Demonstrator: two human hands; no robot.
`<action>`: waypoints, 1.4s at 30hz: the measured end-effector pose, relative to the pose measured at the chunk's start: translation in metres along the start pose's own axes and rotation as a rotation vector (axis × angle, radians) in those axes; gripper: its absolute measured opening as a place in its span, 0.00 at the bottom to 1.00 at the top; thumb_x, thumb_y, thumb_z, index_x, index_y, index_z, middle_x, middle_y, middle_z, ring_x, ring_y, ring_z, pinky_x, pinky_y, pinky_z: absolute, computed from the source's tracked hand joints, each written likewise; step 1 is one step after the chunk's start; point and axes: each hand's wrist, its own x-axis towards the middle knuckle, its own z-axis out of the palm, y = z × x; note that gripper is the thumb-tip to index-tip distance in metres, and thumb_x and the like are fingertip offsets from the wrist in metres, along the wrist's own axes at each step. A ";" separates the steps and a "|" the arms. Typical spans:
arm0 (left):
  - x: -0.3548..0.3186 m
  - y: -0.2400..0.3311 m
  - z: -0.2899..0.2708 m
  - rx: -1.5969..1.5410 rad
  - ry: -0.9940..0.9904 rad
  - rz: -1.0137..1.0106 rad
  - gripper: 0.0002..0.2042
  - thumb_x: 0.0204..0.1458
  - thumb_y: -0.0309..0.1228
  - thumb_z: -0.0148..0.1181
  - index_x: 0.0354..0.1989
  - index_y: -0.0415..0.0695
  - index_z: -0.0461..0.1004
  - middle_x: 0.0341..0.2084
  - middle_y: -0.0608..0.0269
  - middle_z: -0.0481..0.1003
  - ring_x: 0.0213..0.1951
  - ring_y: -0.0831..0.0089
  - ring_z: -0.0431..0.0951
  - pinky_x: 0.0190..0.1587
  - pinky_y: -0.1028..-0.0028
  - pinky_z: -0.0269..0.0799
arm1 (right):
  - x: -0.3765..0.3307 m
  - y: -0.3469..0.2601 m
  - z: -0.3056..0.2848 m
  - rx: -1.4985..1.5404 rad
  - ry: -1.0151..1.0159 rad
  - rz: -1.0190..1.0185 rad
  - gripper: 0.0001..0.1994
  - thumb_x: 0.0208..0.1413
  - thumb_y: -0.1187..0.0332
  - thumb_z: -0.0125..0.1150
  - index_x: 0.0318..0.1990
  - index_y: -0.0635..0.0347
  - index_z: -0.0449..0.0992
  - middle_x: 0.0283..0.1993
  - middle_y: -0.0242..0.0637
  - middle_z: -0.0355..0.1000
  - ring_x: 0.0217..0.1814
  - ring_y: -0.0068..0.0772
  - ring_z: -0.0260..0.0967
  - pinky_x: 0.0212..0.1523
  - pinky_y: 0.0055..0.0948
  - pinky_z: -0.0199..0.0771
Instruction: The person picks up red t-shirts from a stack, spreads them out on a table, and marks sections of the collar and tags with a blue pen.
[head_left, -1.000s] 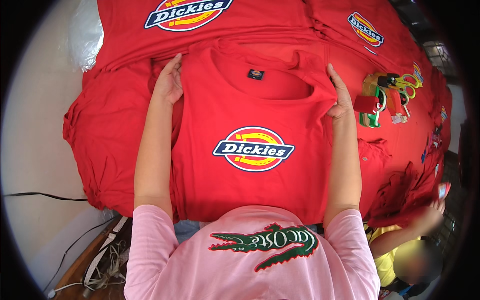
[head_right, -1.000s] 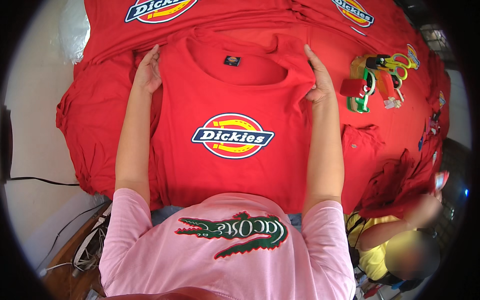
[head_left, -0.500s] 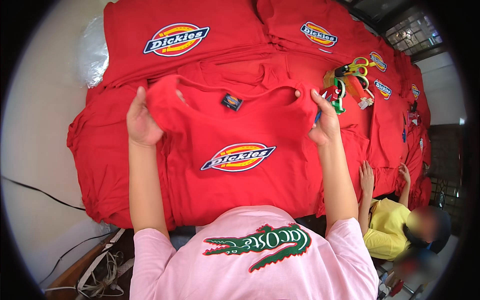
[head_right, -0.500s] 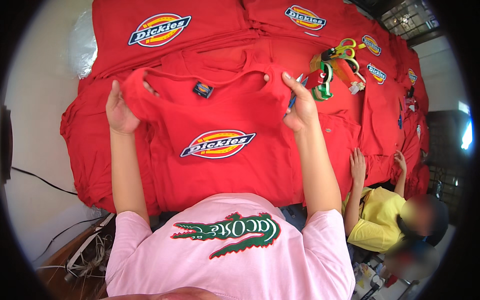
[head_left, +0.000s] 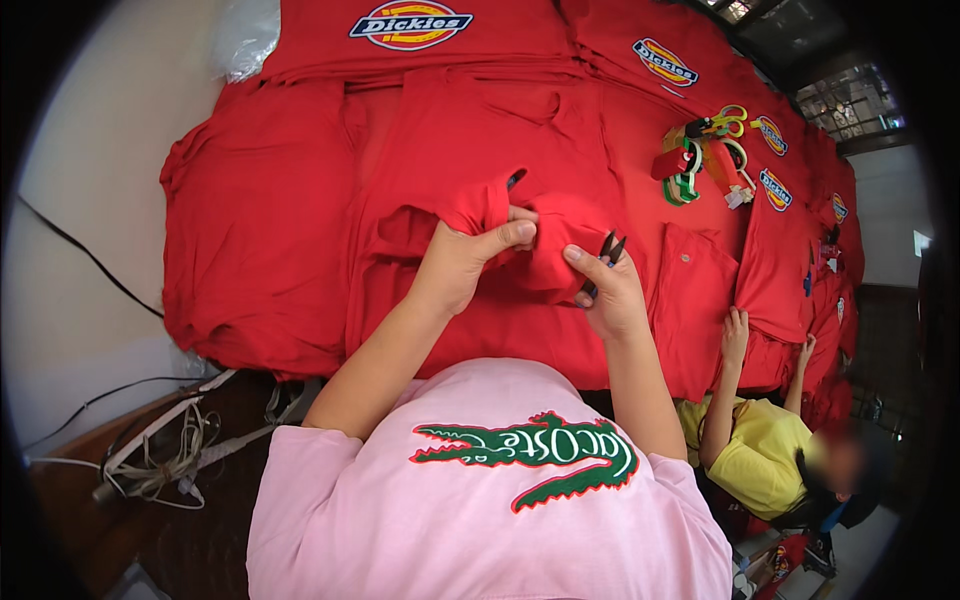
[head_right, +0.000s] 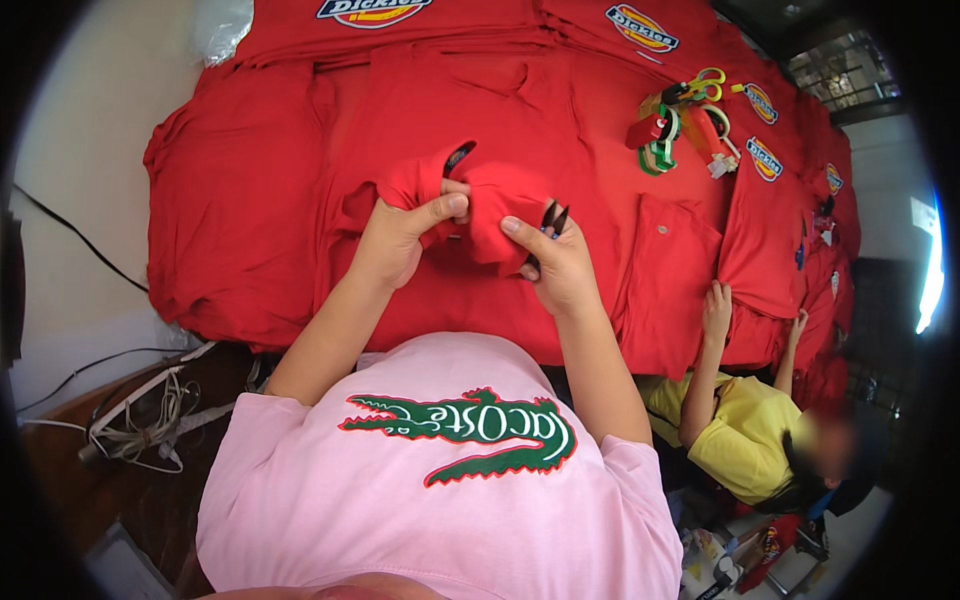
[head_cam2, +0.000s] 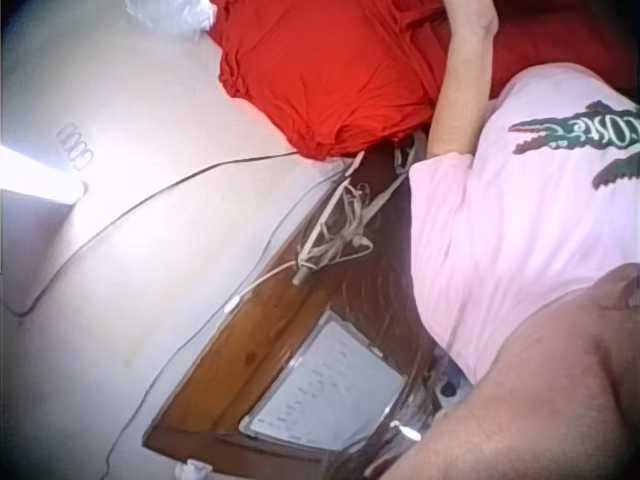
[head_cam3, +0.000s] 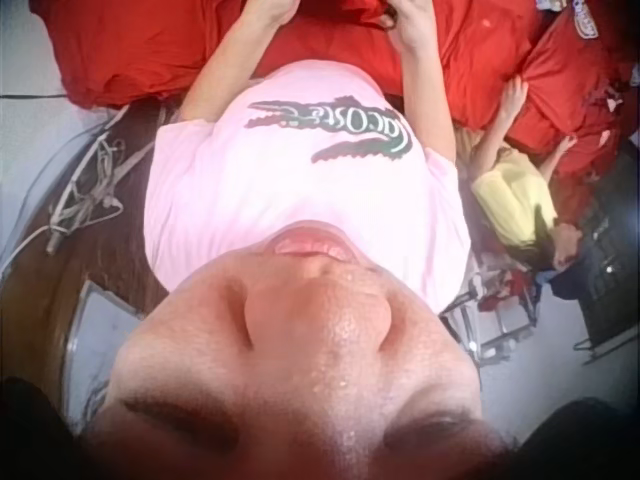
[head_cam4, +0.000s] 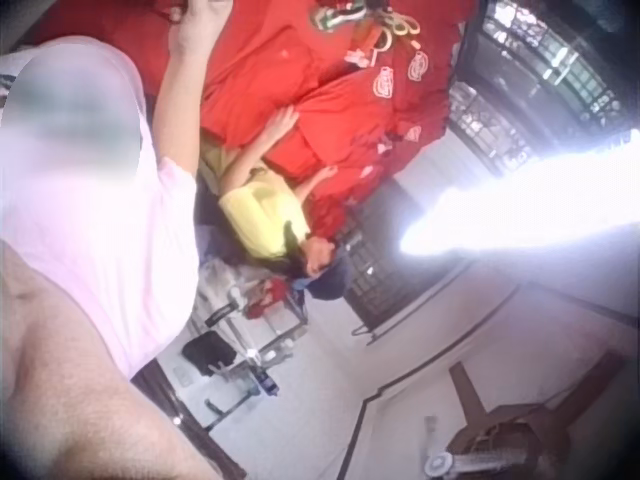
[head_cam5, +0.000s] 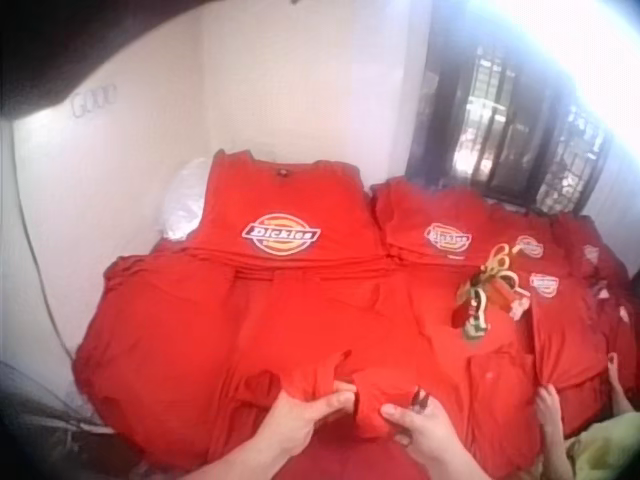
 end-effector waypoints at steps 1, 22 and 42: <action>-0.005 0.002 -0.001 0.013 0.017 -0.022 0.08 0.57 0.27 0.69 0.43 0.39 0.80 0.36 0.67 0.80 0.43 0.76 0.79 0.51 0.73 0.75 | -0.005 0.003 -0.002 0.059 0.017 0.013 0.13 0.58 0.68 0.68 0.51 0.49 0.77 0.37 0.19 0.77 0.28 0.10 0.68 0.18 0.14 0.55; -0.029 -0.016 0.024 0.016 -0.004 -0.044 0.11 0.63 0.33 0.64 0.49 0.42 0.78 0.42 0.69 0.79 0.46 0.80 0.77 0.53 0.74 0.73 | -0.020 0.013 0.018 0.057 0.148 -0.165 0.06 0.61 0.67 0.69 0.41 0.57 0.80 0.32 0.25 0.77 0.28 0.13 0.71 0.25 0.17 0.66; -0.016 -0.011 0.006 0.150 0.154 0.061 0.11 0.54 0.25 0.72 0.43 0.38 0.81 0.38 0.67 0.82 0.42 0.81 0.80 0.47 0.77 0.77 | -0.025 -0.026 0.013 -0.759 0.161 -0.384 0.17 0.54 0.74 0.73 0.52 0.67 0.79 0.37 0.29 0.75 0.39 0.19 0.68 0.44 0.24 0.71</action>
